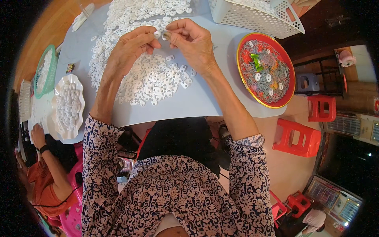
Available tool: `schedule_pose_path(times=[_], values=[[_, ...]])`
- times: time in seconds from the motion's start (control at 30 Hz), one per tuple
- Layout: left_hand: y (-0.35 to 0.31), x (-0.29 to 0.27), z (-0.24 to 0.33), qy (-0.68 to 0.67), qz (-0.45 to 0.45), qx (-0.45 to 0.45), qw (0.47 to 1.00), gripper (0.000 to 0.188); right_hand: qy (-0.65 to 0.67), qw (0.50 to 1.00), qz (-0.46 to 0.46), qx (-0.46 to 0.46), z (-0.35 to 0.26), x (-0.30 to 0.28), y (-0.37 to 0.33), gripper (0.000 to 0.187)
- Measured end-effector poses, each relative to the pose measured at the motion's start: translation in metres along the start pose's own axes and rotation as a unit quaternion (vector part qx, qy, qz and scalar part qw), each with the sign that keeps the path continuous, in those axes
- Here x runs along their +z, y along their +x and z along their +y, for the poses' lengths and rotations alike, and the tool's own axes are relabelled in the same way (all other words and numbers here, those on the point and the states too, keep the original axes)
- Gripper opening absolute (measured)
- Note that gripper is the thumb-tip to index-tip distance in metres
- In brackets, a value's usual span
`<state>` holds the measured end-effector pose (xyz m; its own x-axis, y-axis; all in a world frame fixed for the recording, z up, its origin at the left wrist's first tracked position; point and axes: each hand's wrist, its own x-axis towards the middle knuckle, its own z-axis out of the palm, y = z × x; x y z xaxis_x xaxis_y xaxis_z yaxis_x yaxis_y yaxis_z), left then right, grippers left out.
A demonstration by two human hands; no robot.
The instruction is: The person is manually assembling small white plastic components at a table.
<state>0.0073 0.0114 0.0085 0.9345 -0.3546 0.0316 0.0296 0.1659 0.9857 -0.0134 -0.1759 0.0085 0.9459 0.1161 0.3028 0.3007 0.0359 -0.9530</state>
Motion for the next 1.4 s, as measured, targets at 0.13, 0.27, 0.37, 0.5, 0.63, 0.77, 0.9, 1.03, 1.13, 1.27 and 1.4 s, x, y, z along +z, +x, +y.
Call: schedule_pose_path(times=[0.13,0.27,0.37,0.5,0.63,0.77,0.9,1.03,1.13,1.27,1.4], values=[[0.0003,0.0048,-0.0018,0.035,-0.017,0.023,0.999,0.022,0.026,1.0,-0.009,0.014,0.0017,0.0008,-0.0011,0.016],[0.0018,0.0029,-0.0066,0.094,-0.021,0.081,0.992,0.017,0.038,0.999,-0.034,0.015,0.0073,0.0018,-0.001,0.016],[0.0017,0.0051,-0.0054,0.118,-0.009,0.09,0.989,0.015,0.045,0.998,-0.041,0.011,0.0083,0.0019,-0.0011,0.015],[0.002,0.0075,-0.0069,0.095,0.006,0.126,0.988,0.012,0.038,0.999,-0.036,0.011,0.0038,0.0024,-0.0014,0.014],[0.001,0.0092,-0.0008,0.106,0.045,0.12,0.986,0.011,0.007,1.0,-0.026,0.009,0.002,-0.0012,-0.0008,0.013],[0.0005,0.0052,0.0,0.091,0.032,0.105,0.99,0.011,-0.015,0.999,-0.034,-0.01,0.002,-0.001,-0.0012,0.013],[0.0001,0.0063,-0.0005,0.081,0.032,0.097,0.991,0.012,0.0,0.999,-0.03,-0.014,0.0031,-0.001,-0.0013,0.013],[0.002,0.0036,-0.0034,0.053,0.02,0.105,0.993,0.013,-0.011,0.999,-0.027,-0.015,0.0012,0.0014,-0.0016,0.014],[0.0026,0.0038,-0.0039,0.04,0.018,0.117,0.992,0.013,-0.024,0.999,-0.024,-0.012,-0.0016,0.0017,-0.0015,0.013],[0.003,0.0047,-0.0037,0.035,0.029,0.127,0.991,0.015,-0.019,1.0,-0.017,-0.016,0.0006,0.0023,-0.0018,0.013],[0.0035,0.005,-0.0046,0.025,0.027,0.133,0.99,0.015,-0.022,0.999,-0.013,-0.022,0.0032,0.0017,-0.0013,0.013]])
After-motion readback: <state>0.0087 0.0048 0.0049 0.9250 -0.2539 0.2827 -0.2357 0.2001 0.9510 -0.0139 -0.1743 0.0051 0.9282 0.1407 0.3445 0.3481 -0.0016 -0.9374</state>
